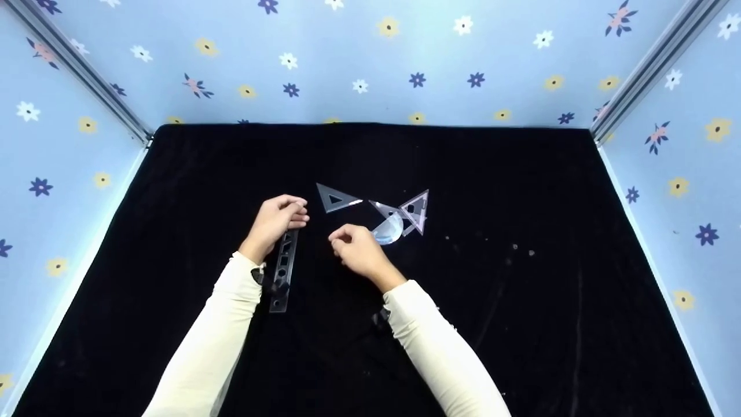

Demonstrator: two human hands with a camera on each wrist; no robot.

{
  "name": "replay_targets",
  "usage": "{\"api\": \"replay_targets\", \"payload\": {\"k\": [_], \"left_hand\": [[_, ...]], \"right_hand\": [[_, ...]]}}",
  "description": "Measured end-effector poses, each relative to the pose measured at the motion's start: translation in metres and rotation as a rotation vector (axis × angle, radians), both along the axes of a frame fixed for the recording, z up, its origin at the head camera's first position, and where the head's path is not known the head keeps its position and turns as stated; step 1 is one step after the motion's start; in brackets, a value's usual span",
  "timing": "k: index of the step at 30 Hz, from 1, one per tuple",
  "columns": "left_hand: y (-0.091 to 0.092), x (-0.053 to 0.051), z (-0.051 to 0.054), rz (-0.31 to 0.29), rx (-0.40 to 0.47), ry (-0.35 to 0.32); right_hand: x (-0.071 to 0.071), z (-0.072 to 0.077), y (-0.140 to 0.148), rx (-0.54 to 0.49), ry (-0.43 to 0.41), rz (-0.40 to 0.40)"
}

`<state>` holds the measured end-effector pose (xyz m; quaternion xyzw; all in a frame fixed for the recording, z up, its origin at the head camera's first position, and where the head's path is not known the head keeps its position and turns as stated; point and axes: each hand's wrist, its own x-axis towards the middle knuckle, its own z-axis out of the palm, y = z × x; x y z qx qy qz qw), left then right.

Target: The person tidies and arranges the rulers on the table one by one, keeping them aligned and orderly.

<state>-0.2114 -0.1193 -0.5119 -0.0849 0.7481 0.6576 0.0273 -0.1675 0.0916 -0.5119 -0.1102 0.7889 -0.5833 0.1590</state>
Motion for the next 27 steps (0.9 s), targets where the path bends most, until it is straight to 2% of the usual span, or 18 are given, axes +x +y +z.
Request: {"api": "replay_targets", "payload": {"k": [6,12,18,27], "left_hand": [[0.002,-0.002,-0.002,0.020,-0.023,0.018],[0.006,-0.003,-0.001,0.064,-0.063,0.015],[0.011,-0.006,-0.002,0.051,-0.078,0.018],[0.012,-0.009,-0.001,0.033,-0.201,0.058]], "right_hand": [[-0.011,0.002,0.002,-0.036,-0.035,-0.032],[-0.018,0.004,0.004,-0.100,-0.080,-0.111],[-0.024,0.004,0.004,-0.150,-0.105,-0.177],[-0.035,0.004,0.002,-0.181,-0.101,-0.251]]}}
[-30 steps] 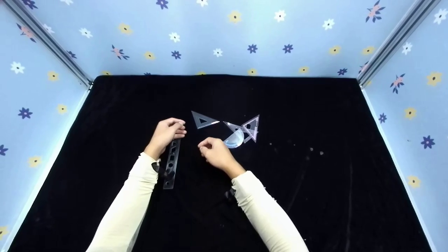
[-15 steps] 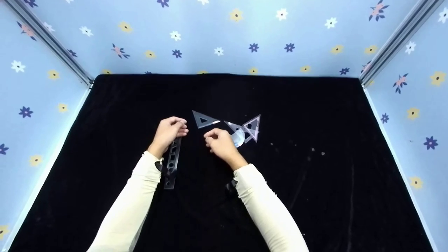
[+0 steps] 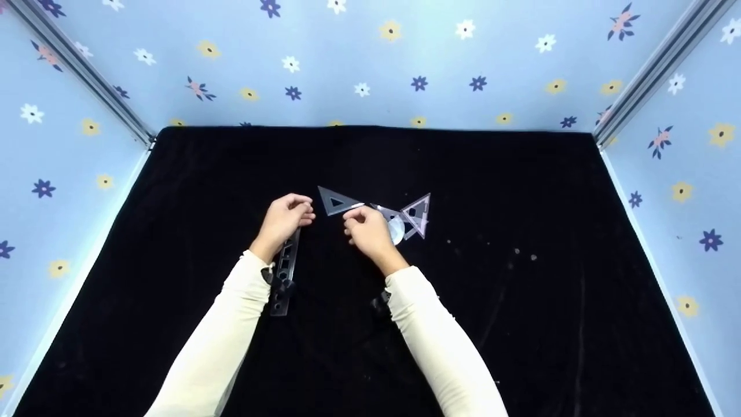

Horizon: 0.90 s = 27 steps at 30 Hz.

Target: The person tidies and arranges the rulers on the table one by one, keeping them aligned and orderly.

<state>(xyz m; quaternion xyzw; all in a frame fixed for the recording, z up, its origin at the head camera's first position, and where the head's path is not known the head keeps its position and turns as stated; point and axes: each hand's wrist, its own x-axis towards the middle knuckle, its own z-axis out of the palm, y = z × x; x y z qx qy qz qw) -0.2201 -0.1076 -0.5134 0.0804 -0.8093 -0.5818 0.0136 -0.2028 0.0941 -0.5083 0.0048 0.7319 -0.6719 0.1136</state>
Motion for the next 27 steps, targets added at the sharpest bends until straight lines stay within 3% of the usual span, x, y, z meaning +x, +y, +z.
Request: {"api": "replay_targets", "payload": {"k": [6,14,22,27], "left_hand": [[0.001,0.000,0.001,-0.024,-0.061,-0.015],[0.004,-0.005,0.005,-0.048,-0.254,0.017],[0.008,-0.010,0.004,-0.045,-0.280,0.018],[0.011,-0.012,0.002,-0.039,-0.282,0.036]], "right_hand": [[-0.007,-0.004,0.001,-0.031,0.002,-0.052],[-0.012,-0.004,0.004,0.026,0.057,-0.131],[-0.018,-0.011,0.011,0.136,0.082,-0.099],[-0.019,-0.014,0.014,0.283,0.092,-0.049]]}}
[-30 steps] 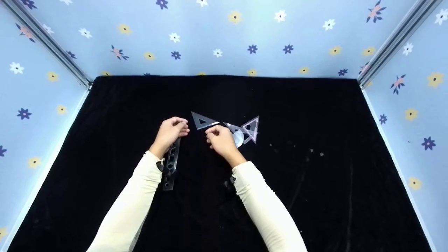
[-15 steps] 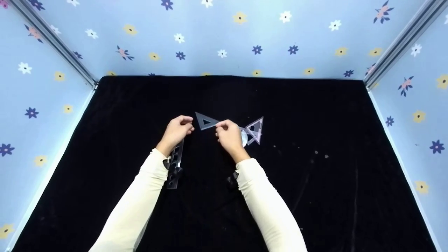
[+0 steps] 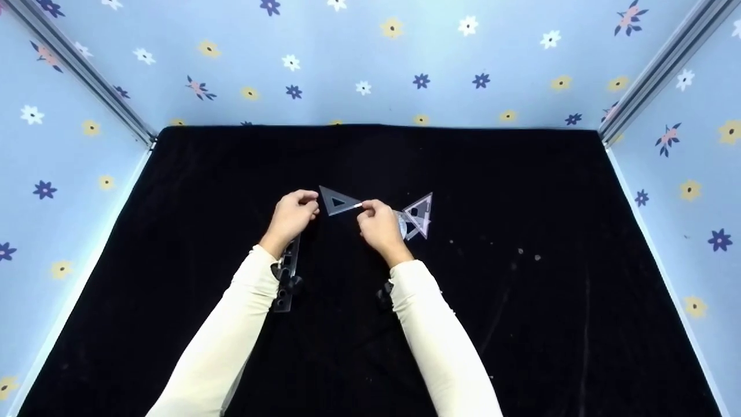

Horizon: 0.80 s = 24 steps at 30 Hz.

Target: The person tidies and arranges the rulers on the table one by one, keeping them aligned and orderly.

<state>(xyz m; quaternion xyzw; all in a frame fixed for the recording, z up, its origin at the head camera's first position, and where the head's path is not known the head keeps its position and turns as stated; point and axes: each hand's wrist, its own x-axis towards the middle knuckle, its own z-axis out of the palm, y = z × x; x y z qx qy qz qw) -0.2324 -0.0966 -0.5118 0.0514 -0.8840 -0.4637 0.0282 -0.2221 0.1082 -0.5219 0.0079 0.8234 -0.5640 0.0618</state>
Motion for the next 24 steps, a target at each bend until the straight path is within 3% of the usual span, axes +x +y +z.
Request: {"api": "replay_targets", "payload": {"k": [4,9,16,24], "left_hand": [[0.0021,-0.0026,-0.0010,-0.010,0.001,-0.005],[0.0032,-0.0055,-0.0020,-0.027,-0.007,-0.036],[0.0004,-0.0074,-0.0037,-0.077,-0.032,-0.066],[0.0010,-0.0101,-0.0045,-0.084,-0.003,-0.091]], "right_hand": [[0.0000,0.0025,0.0007,0.090,0.002,0.024],[-0.0005,0.0054,0.0004,0.114,-0.020,0.045],[-0.0022,0.0057,0.0005,0.088,-0.060,0.072],[-0.0048,0.0058,0.0034,0.050,-0.102,0.080]]}}
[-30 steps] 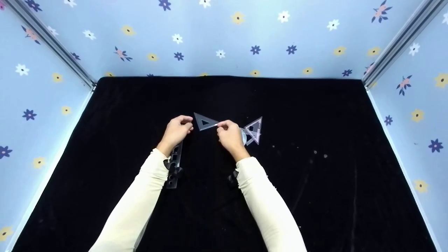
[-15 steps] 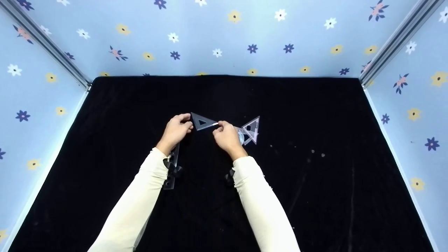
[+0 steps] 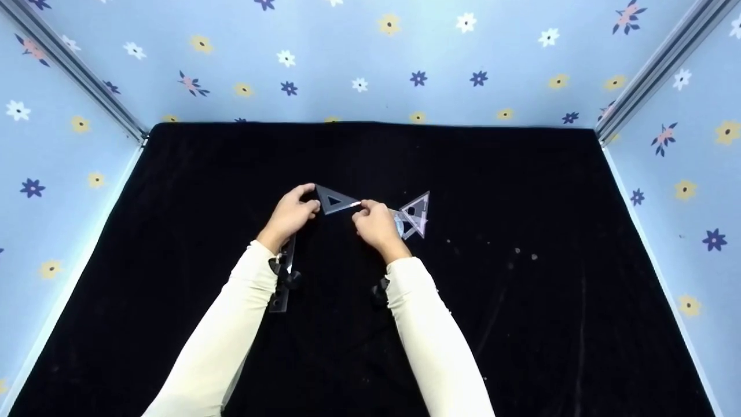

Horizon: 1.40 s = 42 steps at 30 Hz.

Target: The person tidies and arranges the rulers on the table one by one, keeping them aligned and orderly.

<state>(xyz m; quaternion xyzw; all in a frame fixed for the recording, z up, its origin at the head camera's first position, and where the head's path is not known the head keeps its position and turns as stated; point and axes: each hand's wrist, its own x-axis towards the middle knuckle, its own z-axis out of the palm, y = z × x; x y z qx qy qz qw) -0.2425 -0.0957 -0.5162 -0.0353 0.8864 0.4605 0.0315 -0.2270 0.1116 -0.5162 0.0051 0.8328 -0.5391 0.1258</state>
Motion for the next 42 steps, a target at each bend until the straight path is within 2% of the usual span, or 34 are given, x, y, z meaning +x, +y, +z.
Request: {"api": "replay_targets", "payload": {"k": [12,19,29,34,39,42], "left_hand": [[0.002,-0.003,0.006,-0.010,0.010,-0.066],[0.003,-0.004,0.008,-0.024,0.009,-0.089],[0.003,-0.006,0.012,-0.027,0.029,-0.132],[0.002,-0.007,0.012,-0.014,0.155,-0.158],[0.000,-0.006,0.012,0.020,0.375,-0.212],[-0.002,-0.006,0.012,0.044,0.475,-0.233]], "right_hand": [[-0.001,0.001,-0.001,-0.004,-0.041,0.000],[-0.003,0.001,0.000,-0.007,-0.030,0.002],[-0.002,0.003,-0.001,-0.072,-0.048,0.002],[-0.003,0.003,0.000,-0.090,-0.058,-0.010],[-0.003,0.001,0.002,-0.150,-0.085,-0.031],[-0.003,0.001,0.003,-0.233,-0.115,-0.049]]}}
